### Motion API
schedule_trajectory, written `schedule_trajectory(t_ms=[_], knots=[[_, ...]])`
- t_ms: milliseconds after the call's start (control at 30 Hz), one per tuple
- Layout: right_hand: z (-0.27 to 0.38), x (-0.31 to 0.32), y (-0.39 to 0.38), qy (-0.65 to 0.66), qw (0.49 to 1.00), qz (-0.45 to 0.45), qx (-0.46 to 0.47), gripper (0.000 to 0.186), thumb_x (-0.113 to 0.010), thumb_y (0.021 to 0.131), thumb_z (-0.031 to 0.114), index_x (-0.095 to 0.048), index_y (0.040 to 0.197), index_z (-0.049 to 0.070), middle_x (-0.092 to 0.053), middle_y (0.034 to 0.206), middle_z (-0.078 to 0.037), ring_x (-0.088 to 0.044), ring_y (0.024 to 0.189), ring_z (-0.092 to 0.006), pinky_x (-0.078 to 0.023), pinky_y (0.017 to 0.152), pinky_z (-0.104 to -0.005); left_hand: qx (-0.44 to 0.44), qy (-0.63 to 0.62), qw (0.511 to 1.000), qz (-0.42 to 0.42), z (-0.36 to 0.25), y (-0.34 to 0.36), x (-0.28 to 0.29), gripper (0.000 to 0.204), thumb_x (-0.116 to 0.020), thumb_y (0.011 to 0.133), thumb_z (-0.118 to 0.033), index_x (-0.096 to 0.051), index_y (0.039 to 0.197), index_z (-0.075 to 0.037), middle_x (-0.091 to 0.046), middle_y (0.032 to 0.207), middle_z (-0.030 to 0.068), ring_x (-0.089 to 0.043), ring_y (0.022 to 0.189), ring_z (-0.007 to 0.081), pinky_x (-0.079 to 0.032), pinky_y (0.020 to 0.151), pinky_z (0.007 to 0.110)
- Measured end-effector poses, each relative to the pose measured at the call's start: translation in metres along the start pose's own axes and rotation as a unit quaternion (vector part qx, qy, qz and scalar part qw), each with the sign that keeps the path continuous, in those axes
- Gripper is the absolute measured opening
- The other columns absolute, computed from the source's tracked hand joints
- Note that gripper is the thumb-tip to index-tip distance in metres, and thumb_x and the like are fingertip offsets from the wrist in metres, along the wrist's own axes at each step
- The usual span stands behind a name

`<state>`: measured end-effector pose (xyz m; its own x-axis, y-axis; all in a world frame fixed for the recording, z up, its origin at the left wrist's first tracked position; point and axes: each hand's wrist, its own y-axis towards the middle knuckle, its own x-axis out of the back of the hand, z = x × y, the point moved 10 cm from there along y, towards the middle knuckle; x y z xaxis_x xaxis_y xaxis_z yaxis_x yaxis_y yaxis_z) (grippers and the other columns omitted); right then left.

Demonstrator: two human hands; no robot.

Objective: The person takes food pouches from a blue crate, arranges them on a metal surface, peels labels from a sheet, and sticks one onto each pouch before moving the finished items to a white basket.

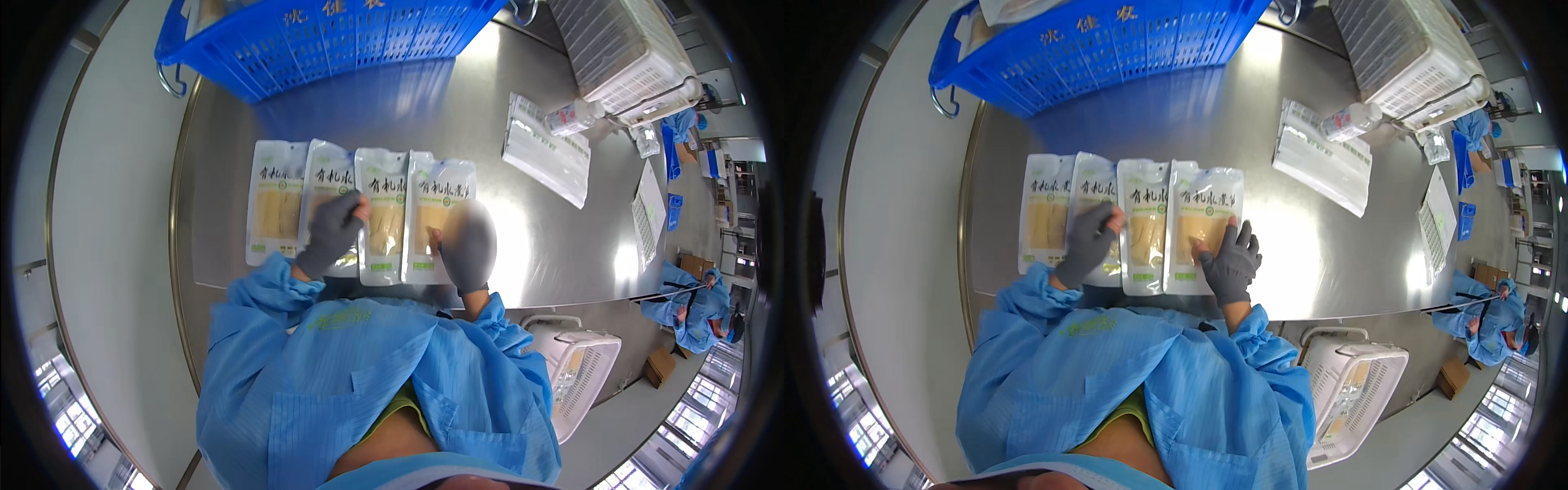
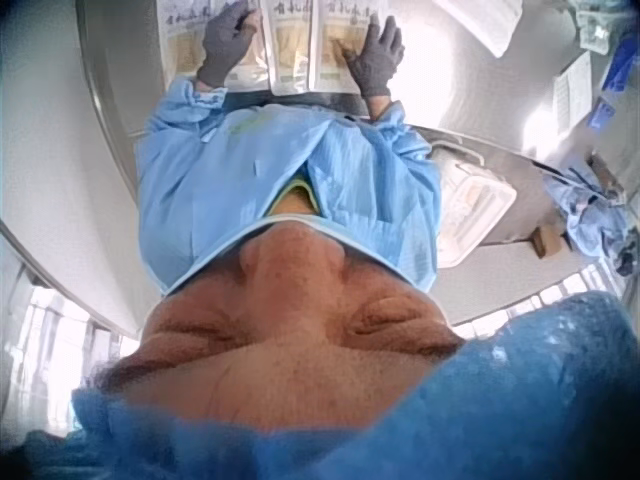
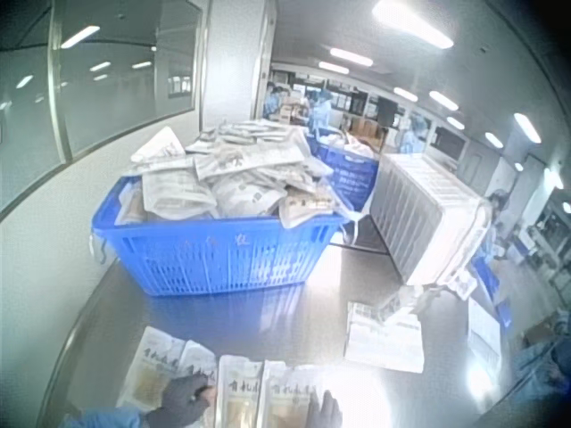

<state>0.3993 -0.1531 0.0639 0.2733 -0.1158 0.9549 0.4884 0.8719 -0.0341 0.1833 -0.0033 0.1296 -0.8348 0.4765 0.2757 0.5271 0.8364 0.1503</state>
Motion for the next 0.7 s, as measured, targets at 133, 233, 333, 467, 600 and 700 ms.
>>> schedule_trajectory(t_ms=[133, 233, 333, 467, 600, 700], knots=[[0.086, 0.032, 0.042, 0.114, 0.968, -0.032, 0.222, 0.067, -0.064, 0.085, 0.042, -0.044, 0.139, 0.007, -0.043, 0.143, -0.019, -0.043, 0.129, -0.0385, -0.032, 0.108, -0.0497, -0.124, 0.131, 0.981, -0.077, -0.065, 0.071, 0.071, 0.006, -0.064, 0.086, -0.007, -0.061, 0.09, -0.005, -0.062, 0.078, 0.0115, -0.062, 0.068, 0.0255, -0.048, 0.061, 0.033], [0.137, 0.01, 0.068, 0.019, 0.955, -0.03, 0.294, 0.063, -0.062, 0.085, 0.046, -0.05, 0.133, 0.007, -0.047, 0.14, -0.015, -0.043, 0.13, -0.0341, -0.032, 0.108, -0.0492, -0.315, 0.209, 0.915, -0.139, -0.152, 0.111, 0.096, 0.014, -0.069, 0.08, -0.004, -0.062, 0.092, -0.006, -0.063, 0.088, 0.0112, -0.063, 0.076, 0.0275, -0.049, 0.065, 0.034], [0.118, -0.023, 0.089, 0.041, 0.963, 0.025, 0.266, 0.071, -0.057, 0.084, 0.058, -0.052, 0.132, 0.006, -0.049, 0.137, -0.014, -0.043, 0.129, -0.0317, -0.034, 0.105, -0.0485, -0.375, 0.246, 0.879, -0.164, -0.198, 0.178, 0.088, 0.02, -0.067, 0.081, -0.005, -0.062, 0.1, -0.007, -0.064, 0.089, 0.0112, -0.063, 0.08, 0.0287, -0.05, 0.07, 0.036], [0.112, -0.025, 0.085, 0.069, 0.969, -0.012, 0.236, 0.075, -0.065, 0.075, 0.058, -0.055, 0.129, 0.006, -0.049, 0.137, -0.015, -0.044, 0.127, -0.0319, -0.033, 0.106, -0.0488, -0.252, 0.382, 0.884, -0.097, -0.171, 0.277, 0.109, 0.026, -0.061, 0.086, -0.014, -0.059, 0.11, -0.007, -0.063, 0.098, 0.0127, -0.061, 0.088, 0.0308, -0.05, 0.076, 0.037], [0.118, -0.044, 0.088, 0.13, 0.957, -0.08, 0.247, 0.079, -0.071, 0.067, 0.058, -0.059, 0.126, 0.007, -0.05, 0.136, -0.018, -0.044, 0.128, -0.034, -0.031, 0.108, -0.0495, -0.179, 0.553, 0.814, -0.022, -0.099, 0.395, 0.108, 0.033, -0.054, 0.09, -0.023, -0.055, 0.119, -0.007, -0.061, 0.109, 0.015, -0.059, 0.098, 0.0328, -0.047, 0.083, 0.037], [0.109, -0.037, 0.08, 0.141, 0.959, -0.044, 0.241, 0.078, -0.069, 0.071, 0.06, -0.057, 0.13, 0.01, -0.049, 0.139, -0.015, -0.04, 0.132, -0.0315, -0.026, 0.111, -0.0506, -0.148, 0.636, 0.756, -0.044, -0.091, 0.436, 0.11, 0.04, -0.049, 0.093, -0.03, -0.052, 0.126, -0.007, -0.059, 0.116, 0.0168, -0.057, 0.105, 0.0343, -0.046, 0.089, 0.038]])
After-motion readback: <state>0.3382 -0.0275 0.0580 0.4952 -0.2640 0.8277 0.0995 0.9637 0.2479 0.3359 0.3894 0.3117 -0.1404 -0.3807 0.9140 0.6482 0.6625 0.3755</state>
